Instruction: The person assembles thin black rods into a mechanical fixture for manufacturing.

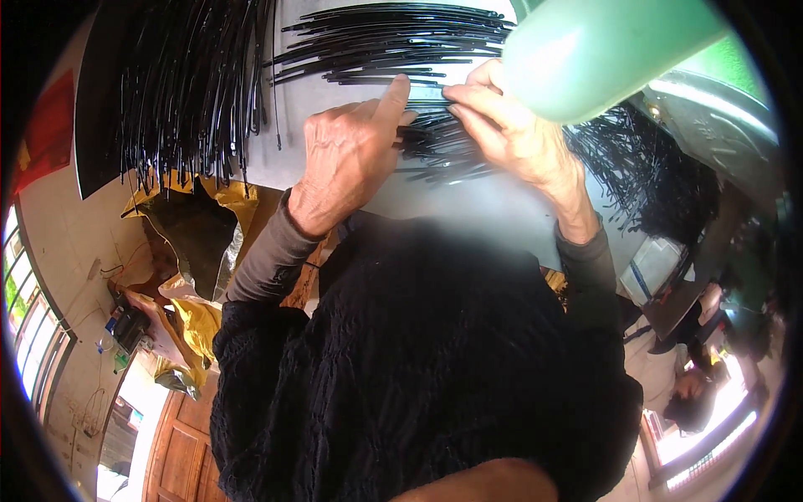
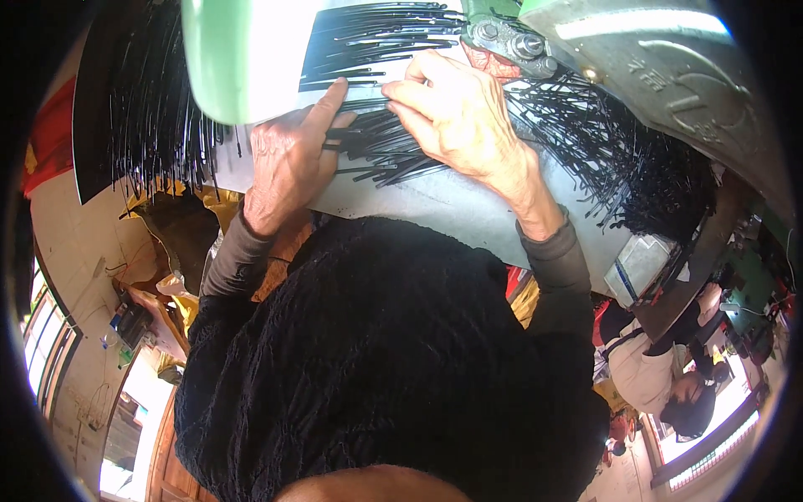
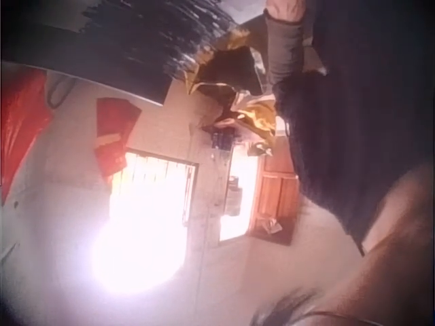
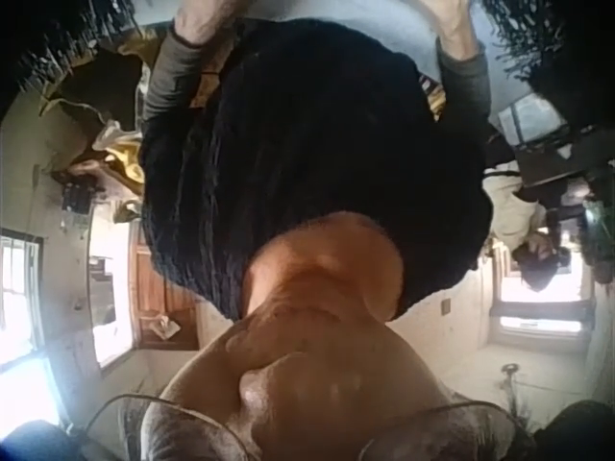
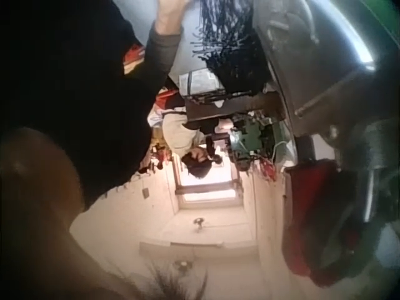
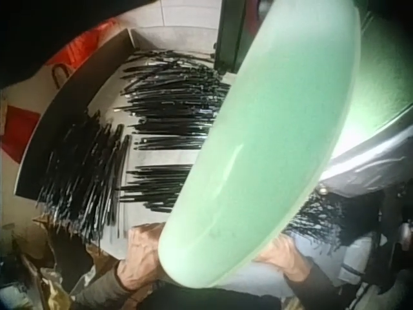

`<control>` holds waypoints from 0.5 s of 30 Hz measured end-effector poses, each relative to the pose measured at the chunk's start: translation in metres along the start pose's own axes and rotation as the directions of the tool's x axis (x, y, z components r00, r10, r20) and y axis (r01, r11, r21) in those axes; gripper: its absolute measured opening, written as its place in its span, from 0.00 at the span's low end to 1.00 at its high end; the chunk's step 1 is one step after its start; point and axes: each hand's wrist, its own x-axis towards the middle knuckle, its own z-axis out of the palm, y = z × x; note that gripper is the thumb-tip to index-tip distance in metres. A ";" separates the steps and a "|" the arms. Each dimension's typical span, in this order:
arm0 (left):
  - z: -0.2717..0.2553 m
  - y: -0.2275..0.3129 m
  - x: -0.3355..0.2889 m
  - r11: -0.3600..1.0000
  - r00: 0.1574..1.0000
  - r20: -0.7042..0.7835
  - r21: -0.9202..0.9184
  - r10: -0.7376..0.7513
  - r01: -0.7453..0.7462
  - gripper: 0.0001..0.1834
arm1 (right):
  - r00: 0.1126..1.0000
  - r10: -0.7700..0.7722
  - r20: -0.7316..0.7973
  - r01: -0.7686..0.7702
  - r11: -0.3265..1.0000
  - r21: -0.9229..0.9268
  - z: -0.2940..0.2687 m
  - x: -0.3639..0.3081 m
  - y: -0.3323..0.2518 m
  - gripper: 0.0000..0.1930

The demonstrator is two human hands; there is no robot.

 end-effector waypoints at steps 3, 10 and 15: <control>0.000 0.005 -0.001 0.999 1.000 0.007 -0.036 -0.008 0.008 0.32 | 0.999 0.009 -0.041 -0.009 1.000 0.022 0.004 0.000 0.002 0.06; 0.002 0.008 0.002 1.000 1.000 -0.023 -0.023 -0.009 0.008 0.23 | 0.994 0.105 0.033 -0.102 0.993 -0.064 0.009 0.007 -0.003 0.06; -0.005 0.005 0.007 1.000 0.998 -0.052 -0.015 -0.027 0.027 0.25 | 0.999 0.033 0.028 -0.031 0.997 -0.075 0.008 0.008 0.000 0.07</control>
